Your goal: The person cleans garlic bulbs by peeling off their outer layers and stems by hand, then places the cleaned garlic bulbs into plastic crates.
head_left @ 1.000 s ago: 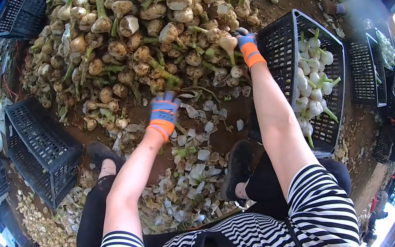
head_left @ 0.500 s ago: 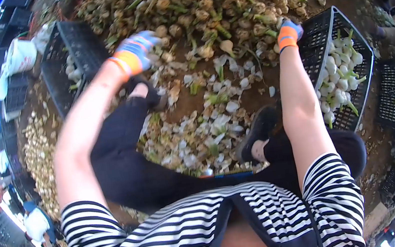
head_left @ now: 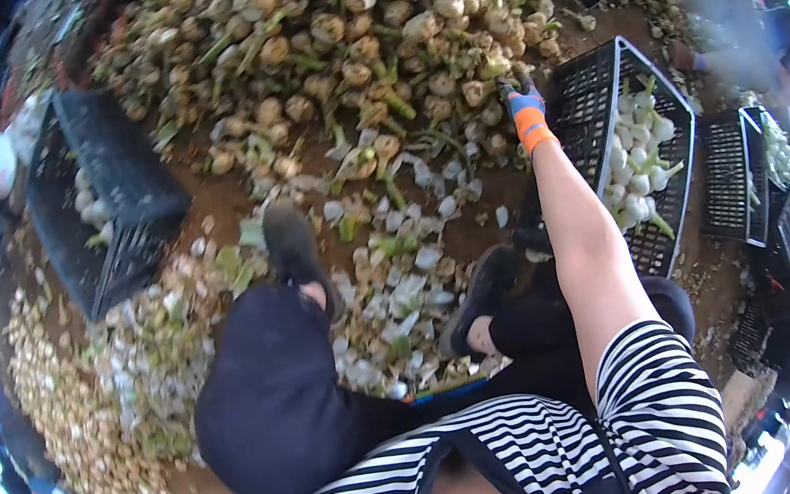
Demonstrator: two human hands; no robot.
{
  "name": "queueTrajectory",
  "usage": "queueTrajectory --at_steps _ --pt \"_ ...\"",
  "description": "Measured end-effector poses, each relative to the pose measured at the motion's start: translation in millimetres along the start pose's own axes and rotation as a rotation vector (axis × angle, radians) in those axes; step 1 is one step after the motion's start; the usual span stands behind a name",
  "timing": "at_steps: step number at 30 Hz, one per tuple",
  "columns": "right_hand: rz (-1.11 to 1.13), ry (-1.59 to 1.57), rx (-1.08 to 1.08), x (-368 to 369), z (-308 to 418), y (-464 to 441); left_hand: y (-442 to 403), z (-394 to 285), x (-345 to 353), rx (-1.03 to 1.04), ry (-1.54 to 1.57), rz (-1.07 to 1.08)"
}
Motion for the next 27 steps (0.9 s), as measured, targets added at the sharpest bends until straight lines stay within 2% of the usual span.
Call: queueTrajectory --at_steps 2,5,6,7,10,11,12,15,18,19,22,24,25,26,27 --pt "0.101 -0.072 0.057 8 -29 -47 -58 -65 12 0.084 0.097 -0.027" --pt "0.139 -0.019 -0.097 -10 -28 -93 -126 -165 -8 0.180 0.215 -0.082" --pt "0.168 -0.019 -0.126 -10 -7 -92 -139 -183 -18 0.197 0.237 -0.099" --pt "0.194 0.083 0.021 -16 -3 -87 -141 -191 -29 0.206 0.245 -0.102" --pt "0.249 0.382 0.005 19 -95 -133 -106 -150 -44 0.146 0.202 -0.055" --pt "0.308 0.515 0.039 15 -68 -110 -88 -124 -51 0.115 0.176 -0.038" --pt "0.125 0.650 -0.013 15 -65 -108 -70 -96 -56 0.083 0.155 -0.024" --pt "0.035 0.466 0.292 16 -65 -88 -21 -24 -77 0.012 0.105 -0.012" --pt "0.085 0.381 0.289 2 -38 -54 10 3 -111 0.025 0.098 -0.076" --pt "-0.007 0.286 0.303 0 -54 -51 18 -2 -129 0.049 0.111 -0.108" --pt "-0.198 -0.473 0.006 -23 -14 -3 49 -46 -190 0.174 0.213 -0.239" --pt "-0.108 -0.918 -0.017 -42 53 46 100 -96 -255 0.376 0.394 -0.462" --pt "0.028 -0.934 -0.066 -49 95 72 150 -127 -288 0.567 0.468 -0.674" --pt "0.070 -0.973 -0.156 -49 118 83 259 -188 -309 0.897 0.156 -1.291" --pt "0.091 -0.947 -0.285 -63 164 113 273 -179 -322 0.964 0.129 -1.488"
Point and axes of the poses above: each hand's wrist, its own y-axis away from the middle knuckle, its own x-axis out of the palm, z = x × y, the point moved 9 cm from there along -y, towards the middle knuckle, and after that the axes turned 13 degrees about y, right-handed, at the moved point
